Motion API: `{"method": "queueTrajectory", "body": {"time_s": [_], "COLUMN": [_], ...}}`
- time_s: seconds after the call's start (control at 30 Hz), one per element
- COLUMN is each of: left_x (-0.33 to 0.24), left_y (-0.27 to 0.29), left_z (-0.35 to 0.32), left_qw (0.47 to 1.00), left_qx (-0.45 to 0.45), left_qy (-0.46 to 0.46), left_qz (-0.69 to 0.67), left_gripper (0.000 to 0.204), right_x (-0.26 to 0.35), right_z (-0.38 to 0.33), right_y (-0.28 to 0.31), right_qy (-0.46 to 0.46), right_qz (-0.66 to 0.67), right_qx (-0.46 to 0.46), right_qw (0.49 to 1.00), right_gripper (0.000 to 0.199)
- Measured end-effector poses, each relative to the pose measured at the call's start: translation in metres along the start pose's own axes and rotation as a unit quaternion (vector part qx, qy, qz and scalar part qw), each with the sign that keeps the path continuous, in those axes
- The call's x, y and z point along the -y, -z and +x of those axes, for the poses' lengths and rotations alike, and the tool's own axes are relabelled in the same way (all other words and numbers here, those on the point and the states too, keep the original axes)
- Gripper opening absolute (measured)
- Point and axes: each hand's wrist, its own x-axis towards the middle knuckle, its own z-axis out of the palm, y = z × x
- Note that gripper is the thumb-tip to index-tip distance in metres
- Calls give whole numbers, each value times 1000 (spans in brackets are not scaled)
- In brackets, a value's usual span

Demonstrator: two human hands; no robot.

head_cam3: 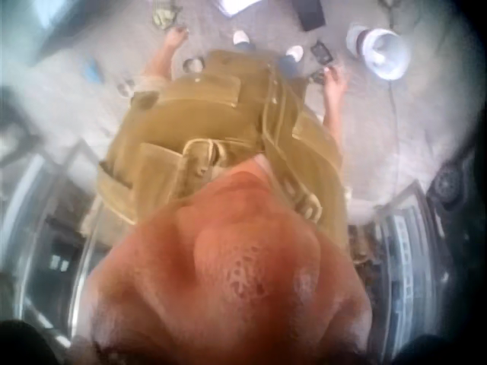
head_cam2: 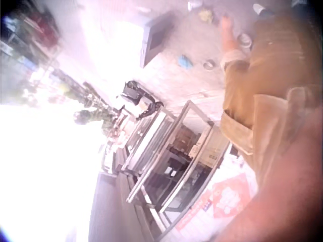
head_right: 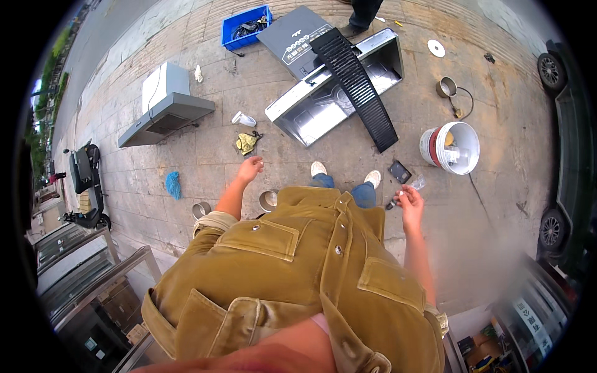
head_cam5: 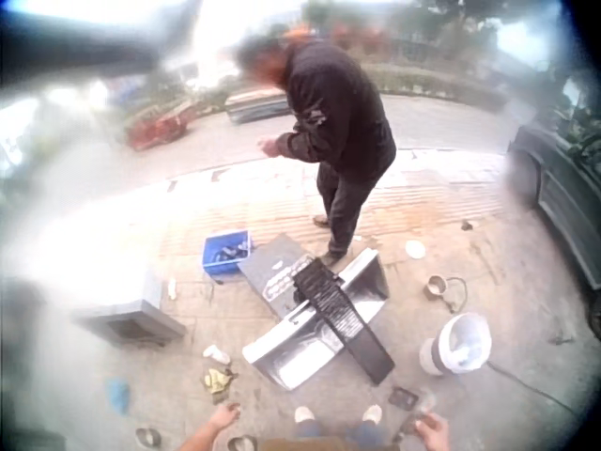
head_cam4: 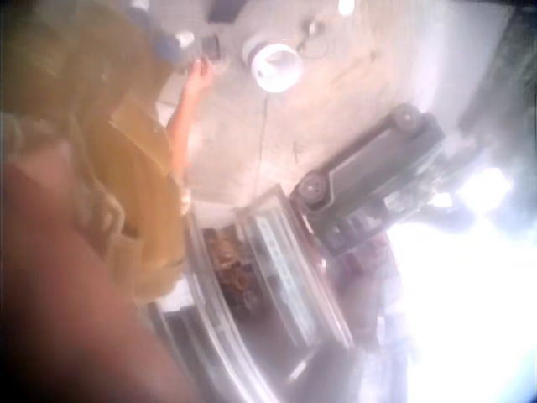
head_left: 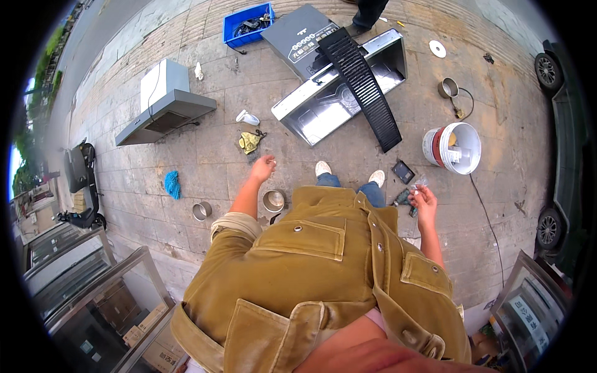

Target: The person retrieves spray cans from a cluttered workshop and moves outdoors to assemble a stainless steel appliance. They repeatedly fit and adjust a black rectangular panel into the front of the unit, checking alignment and fit.

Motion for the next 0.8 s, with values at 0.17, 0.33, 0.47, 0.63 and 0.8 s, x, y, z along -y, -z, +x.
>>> {"method": "queueTrajectory", "body": {"time_s": [0.17, 0.33, 0.47, 0.63, 0.8], "left_x": [-76, -95, -78, -88, -90], "left_y": [-48, -97, -135, -173, -198], "left_z": [-3, -30, -53, -77, -102], "left_qw": [995, 991, 991, 993, 990], "left_qx": [17, 25, 24, 23, 41], "left_qy": [-56, -38, 3, 0, -10], "left_qz": [83, 127, 130, 113, 136], "left_gripper": [36, 38, 39, 37, 37], "right_x": [-11, -25, -41, -57, -96], "right_z": [-3, 22, 41, 84, 76], "right_y": [37, 108, 169, 235, 266], "right_qy": [-15, 6, -11, -32, -135], "right_qz": [15, 13, 11, -25, -84], "right_qx": [-11, -24, -25, -34, -44], "right_qw": [1000, 1000, 1000, 999, 986], "right_gripper": [26, 26, 28, 30, 26]}}
